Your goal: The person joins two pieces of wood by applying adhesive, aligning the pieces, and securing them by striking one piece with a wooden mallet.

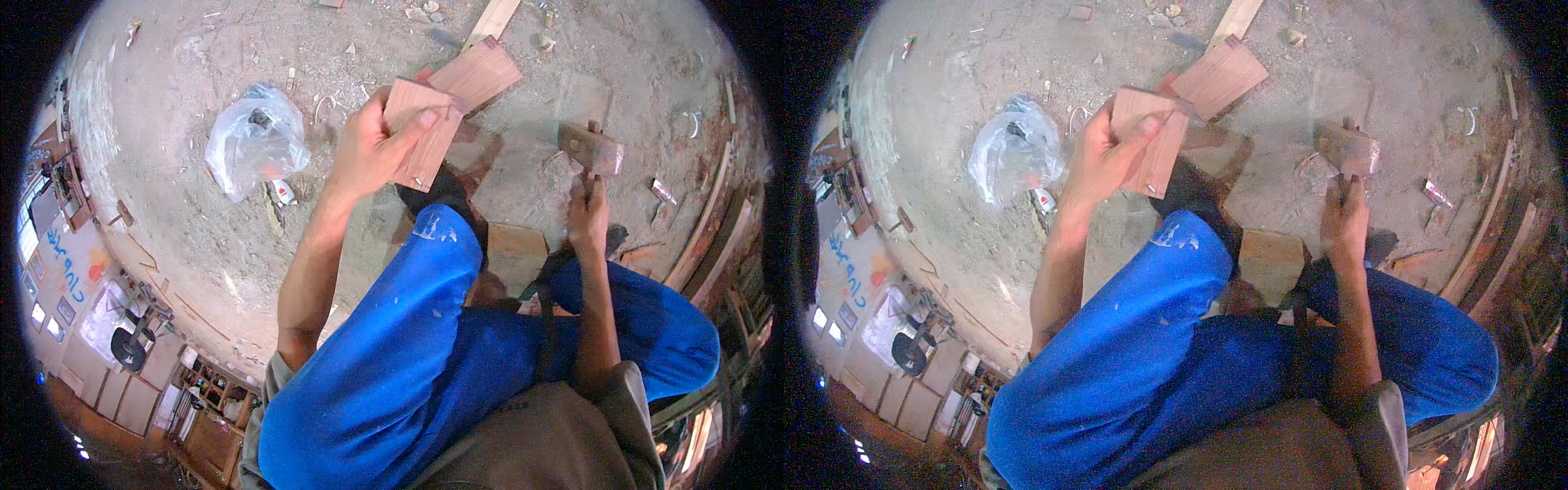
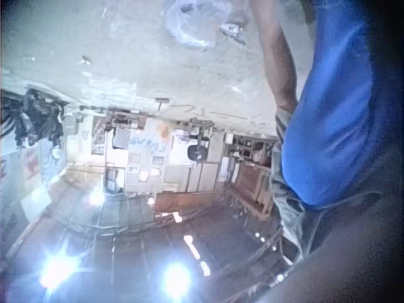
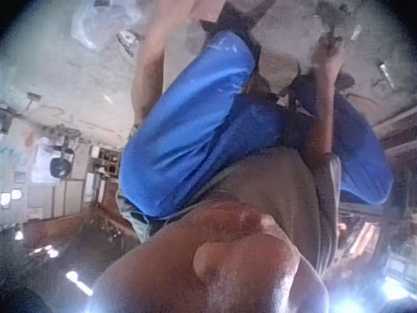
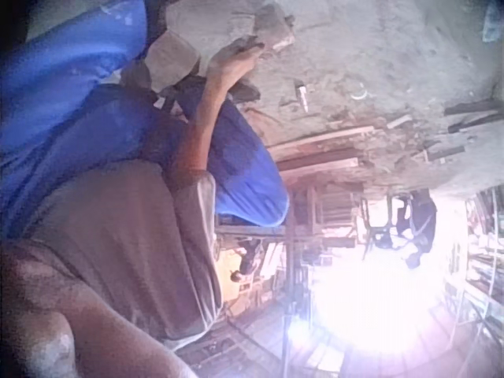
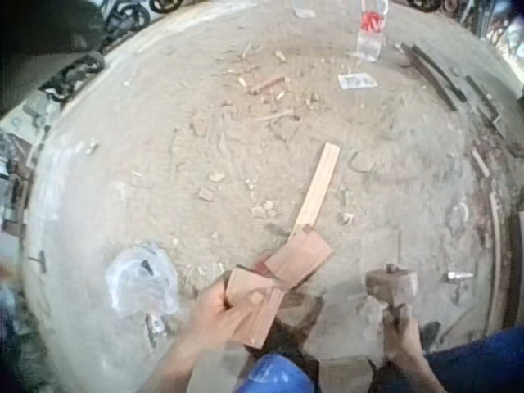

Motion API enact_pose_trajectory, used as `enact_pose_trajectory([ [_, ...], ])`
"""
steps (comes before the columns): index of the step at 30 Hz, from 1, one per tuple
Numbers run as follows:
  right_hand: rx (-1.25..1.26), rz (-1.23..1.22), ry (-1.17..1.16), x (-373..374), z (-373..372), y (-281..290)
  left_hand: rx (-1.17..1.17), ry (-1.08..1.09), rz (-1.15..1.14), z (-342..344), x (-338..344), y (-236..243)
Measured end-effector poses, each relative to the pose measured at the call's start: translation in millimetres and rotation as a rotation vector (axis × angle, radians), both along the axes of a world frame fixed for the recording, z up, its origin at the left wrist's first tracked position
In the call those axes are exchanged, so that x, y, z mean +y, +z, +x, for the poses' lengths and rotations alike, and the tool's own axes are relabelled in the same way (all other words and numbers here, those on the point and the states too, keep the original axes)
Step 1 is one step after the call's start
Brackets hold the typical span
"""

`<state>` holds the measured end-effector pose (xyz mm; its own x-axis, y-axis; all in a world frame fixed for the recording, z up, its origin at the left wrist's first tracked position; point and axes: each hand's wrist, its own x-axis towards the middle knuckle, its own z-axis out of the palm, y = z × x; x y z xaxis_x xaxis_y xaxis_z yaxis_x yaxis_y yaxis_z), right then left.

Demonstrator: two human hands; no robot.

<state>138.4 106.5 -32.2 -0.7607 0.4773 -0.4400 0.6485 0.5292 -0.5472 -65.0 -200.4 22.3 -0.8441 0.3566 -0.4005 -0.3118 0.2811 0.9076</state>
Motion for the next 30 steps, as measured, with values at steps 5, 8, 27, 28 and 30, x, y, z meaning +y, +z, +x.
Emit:
enact_pose_trajectory([
  [5, -0.032, -0.048, -0.114, -4, -16, 16, 0.212, -0.223, -0.383, -33, 31, -3],
  [8, -0.103, -0.118, -0.126, -5, -25, 31, 0.292, -0.329, -0.493, -51, 40, -8],
  [27, 0.087, 0.384, 0.153, 24, -2, 12, 0.002, -0.307, -0.043, -36, -3, -7],
  [28, -0.022, 0.479, 0.216, 22, -3, 17, -0.011, -0.299, -0.002, -35, -5, -6],
  [30, -0.219, 0.42, 0.25, 13, -10, 41, 0.009, -0.294, 0.009, -32, -11, -8],
])
